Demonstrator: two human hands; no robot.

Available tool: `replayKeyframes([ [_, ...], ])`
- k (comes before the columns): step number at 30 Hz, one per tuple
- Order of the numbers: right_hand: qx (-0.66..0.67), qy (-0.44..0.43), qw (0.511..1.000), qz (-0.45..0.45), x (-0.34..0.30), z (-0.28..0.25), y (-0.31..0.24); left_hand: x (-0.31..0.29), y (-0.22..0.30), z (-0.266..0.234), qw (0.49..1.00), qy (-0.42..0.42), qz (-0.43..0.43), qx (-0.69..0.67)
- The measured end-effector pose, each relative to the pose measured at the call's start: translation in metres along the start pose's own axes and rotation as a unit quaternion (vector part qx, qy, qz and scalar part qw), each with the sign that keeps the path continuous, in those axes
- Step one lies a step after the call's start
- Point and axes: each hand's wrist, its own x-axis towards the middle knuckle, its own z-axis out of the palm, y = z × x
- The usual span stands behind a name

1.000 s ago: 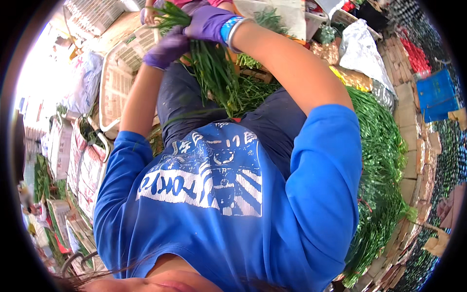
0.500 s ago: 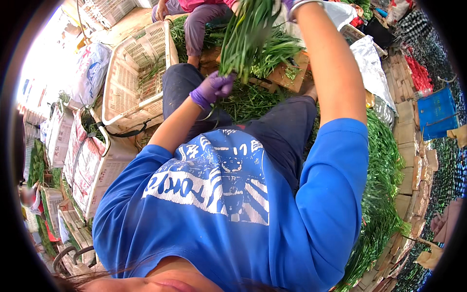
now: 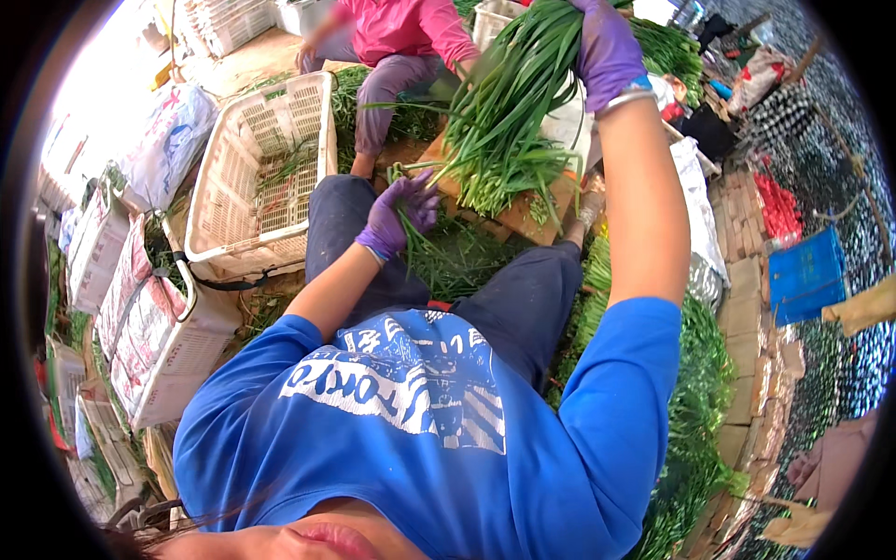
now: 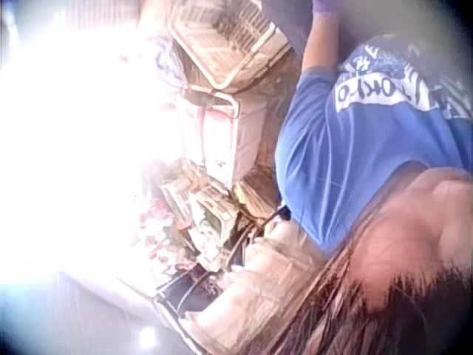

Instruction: The person sorts bundles of green onions by hand, trimming them with a knife, and placing the sorted bunches into plastic crates while sitting on a floor covered in loose green leaves.

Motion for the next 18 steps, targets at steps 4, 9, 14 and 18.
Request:
replayKeyframes([
  [4,-0.037,-0.159,0.964,-0.212,-0.002,0.052,0.037,-0.01,0.02,0.006,0.992,0.042,0.106,-0.053],
  [9,0.131,-0.137,0.955,0.23,0.008,0.091,0.098,-0.058,0.041,0.036,0.972,-0.057,0.222,-0.061],
  [14,0.111,-0.066,0.946,0.296,-0.009,0.138,0.149,-0.161,0.057,0.1,0.96,0.009,0.235,-0.15],
  [18,0.165,-0.206,0.929,0.26,0.007,0.152,0.174,-0.203,0.054,0.12,0.943,0.045,0.272,-0.184],
])
